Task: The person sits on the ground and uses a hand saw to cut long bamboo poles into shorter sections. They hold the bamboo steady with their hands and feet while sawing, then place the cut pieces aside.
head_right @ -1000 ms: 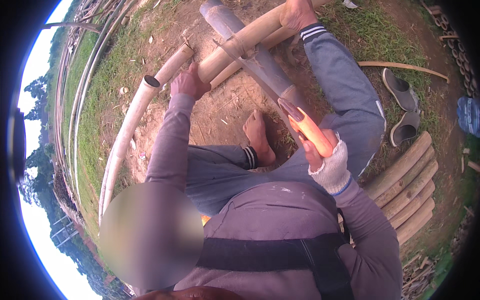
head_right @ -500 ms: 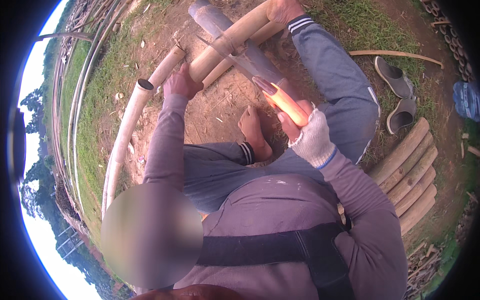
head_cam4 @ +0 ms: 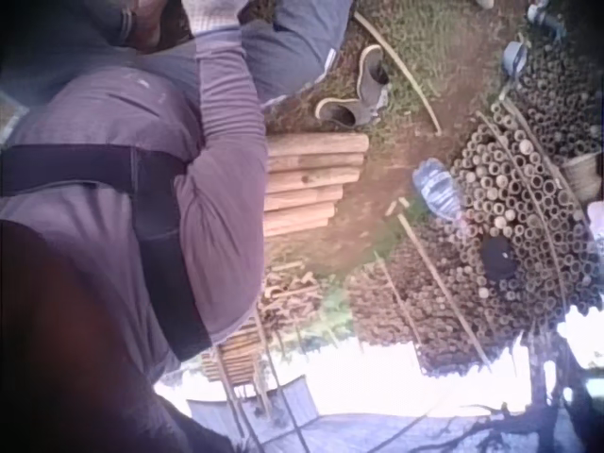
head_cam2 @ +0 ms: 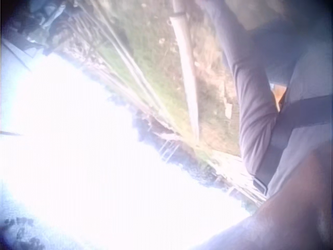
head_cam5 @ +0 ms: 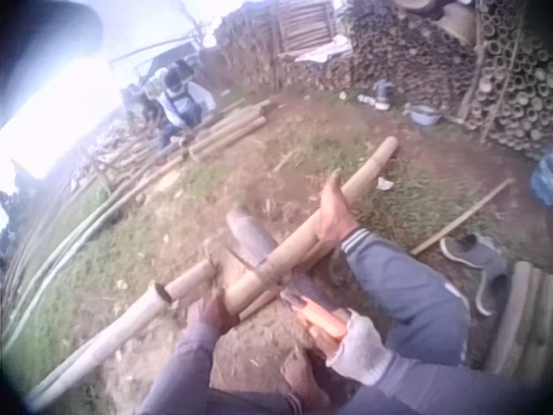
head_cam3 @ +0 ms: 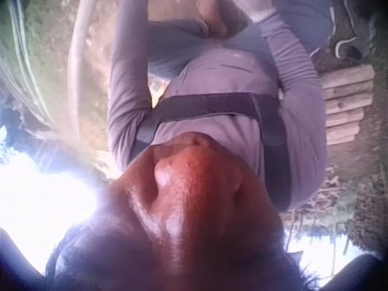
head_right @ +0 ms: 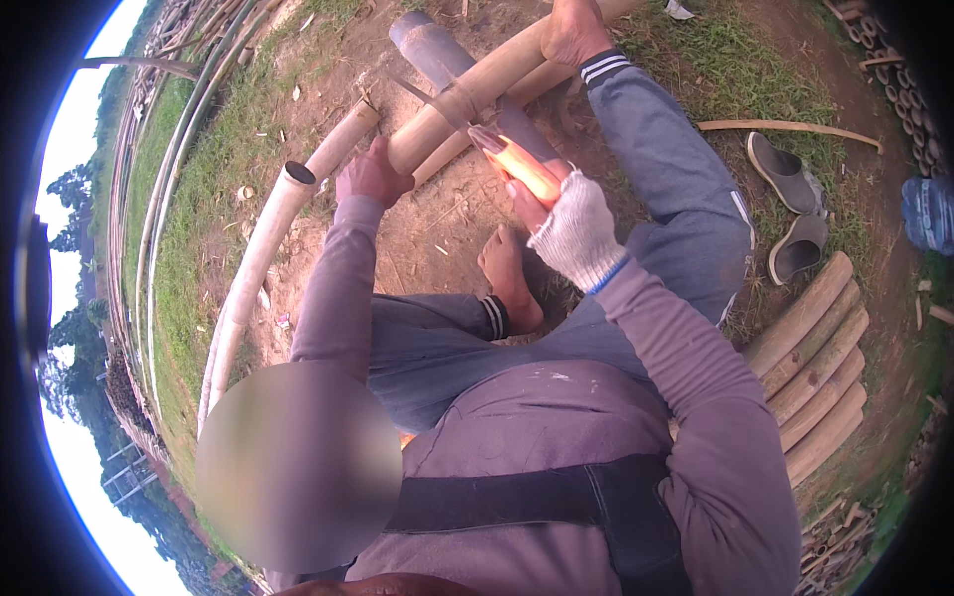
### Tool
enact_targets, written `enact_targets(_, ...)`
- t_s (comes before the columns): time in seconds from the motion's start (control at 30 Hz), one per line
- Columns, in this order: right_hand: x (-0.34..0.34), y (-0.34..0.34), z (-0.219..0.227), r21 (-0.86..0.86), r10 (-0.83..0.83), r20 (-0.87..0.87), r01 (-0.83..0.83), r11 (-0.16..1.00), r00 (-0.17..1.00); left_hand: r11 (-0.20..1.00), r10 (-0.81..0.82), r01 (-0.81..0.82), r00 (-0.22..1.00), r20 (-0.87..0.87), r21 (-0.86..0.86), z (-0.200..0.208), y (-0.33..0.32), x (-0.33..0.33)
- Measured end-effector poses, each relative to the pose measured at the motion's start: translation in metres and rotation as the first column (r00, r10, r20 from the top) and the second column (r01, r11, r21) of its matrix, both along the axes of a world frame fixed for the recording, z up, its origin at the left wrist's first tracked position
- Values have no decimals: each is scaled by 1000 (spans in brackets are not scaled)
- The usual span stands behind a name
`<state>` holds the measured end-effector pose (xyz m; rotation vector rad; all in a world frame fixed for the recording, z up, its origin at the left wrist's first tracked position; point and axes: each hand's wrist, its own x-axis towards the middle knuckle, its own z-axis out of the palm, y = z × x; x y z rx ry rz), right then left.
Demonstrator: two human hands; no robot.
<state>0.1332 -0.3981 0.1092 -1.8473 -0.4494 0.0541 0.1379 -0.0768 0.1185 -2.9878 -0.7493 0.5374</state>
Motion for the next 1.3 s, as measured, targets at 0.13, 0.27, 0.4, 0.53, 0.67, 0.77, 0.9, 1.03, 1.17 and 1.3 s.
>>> enact_targets(0.13,-61,-95,20,-65,93,2,-93,994,996,999,27,-28,999,-46,-18,-8,-5,-9)
enact_targets(0.27,-9,-27,-16,9,35,92,-36,999,995,1000,8,-8,1000,-13,-17,-10,-7,-4)
enact_targets(0.4,74,83,7,-24,-24,130,27,999,991,1000,8,-9,999,-49,-9,1,-13,1)
enact_targets(0.53,22,22,1,-34,2,78,1,999,997,1000,-3,3,1000,20,3,1,0,3)
enact_targets(0.67,-62,-104,17,4,91,-77,-91,996,993,999,29,-29,1000,-7,-23,-8,-4,-11)
enact_targets(0.77,-50,-84,13,-25,97,42,-96,995,994,999,54,-54,998,-28,-2,-6,-9,-11)
enact_targets(0.9,59,66,-19,-88,-12,135,24,996,991,1000,14,-14,999,-38,-16,2,-18,2)
enact_targets(1.03,63,79,-11,-59,-19,131,27,998,991,1000,-11,10,1000,-26,-22,-1,-10,-5)
enact_targets(1.17,-31,-51,12,-102,63,-46,-68,993,997,999,26,-26,999,-27,-29,4,-13,-9)
enact_targets(1.3,-69,-104,11,-52,77,-98,-82,995,992,999,45,-45,998,-38,-13,-1,-10,-12)
